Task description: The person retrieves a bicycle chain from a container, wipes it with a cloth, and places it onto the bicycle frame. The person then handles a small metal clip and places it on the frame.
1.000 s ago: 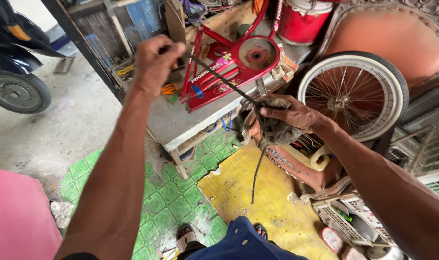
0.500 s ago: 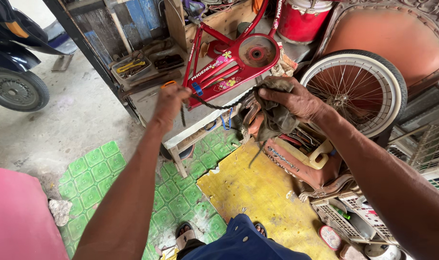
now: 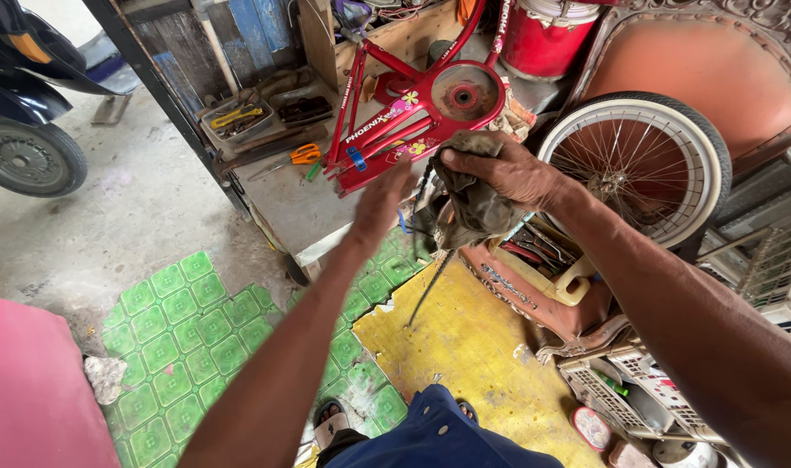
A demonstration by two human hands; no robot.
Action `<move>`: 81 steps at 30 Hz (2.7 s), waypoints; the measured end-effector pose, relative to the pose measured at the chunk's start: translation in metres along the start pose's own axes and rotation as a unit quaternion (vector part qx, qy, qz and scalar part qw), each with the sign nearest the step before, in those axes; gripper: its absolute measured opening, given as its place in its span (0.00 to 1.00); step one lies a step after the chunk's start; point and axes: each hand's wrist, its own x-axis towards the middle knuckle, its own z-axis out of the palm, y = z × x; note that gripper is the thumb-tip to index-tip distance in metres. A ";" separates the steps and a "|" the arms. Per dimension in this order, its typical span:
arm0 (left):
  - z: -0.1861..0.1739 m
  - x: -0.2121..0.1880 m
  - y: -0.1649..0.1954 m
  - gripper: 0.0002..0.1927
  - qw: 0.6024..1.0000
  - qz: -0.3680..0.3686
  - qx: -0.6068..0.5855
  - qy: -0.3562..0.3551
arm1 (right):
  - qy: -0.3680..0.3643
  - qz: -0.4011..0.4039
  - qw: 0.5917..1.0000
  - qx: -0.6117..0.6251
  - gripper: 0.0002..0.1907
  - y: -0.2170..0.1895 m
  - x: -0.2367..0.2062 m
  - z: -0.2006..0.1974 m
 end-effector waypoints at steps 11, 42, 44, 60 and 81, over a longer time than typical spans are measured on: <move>0.079 -0.023 0.083 0.35 0.796 -0.261 -0.544 -0.042 | 0.196 -0.129 0.929 -0.285 0.15 0.027 0.009 0.035; 0.064 -0.030 0.086 0.51 0.765 -0.066 -0.633 -0.102 | 0.296 0.035 0.922 -0.249 0.15 0.043 0.020 0.022; 0.060 -0.031 0.086 0.53 0.768 -0.074 -0.624 -0.123 | 0.290 -0.192 0.910 -0.225 0.15 0.047 0.020 0.009; 0.056 -0.013 0.077 0.51 0.827 -0.154 -0.530 -0.106 | 0.231 -0.092 0.933 -0.261 0.20 0.033 0.006 0.002; 0.027 0.020 0.101 0.28 0.988 -0.024 -0.105 -0.109 | 0.090 0.113 0.981 -0.126 0.26 0.025 -0.017 -0.044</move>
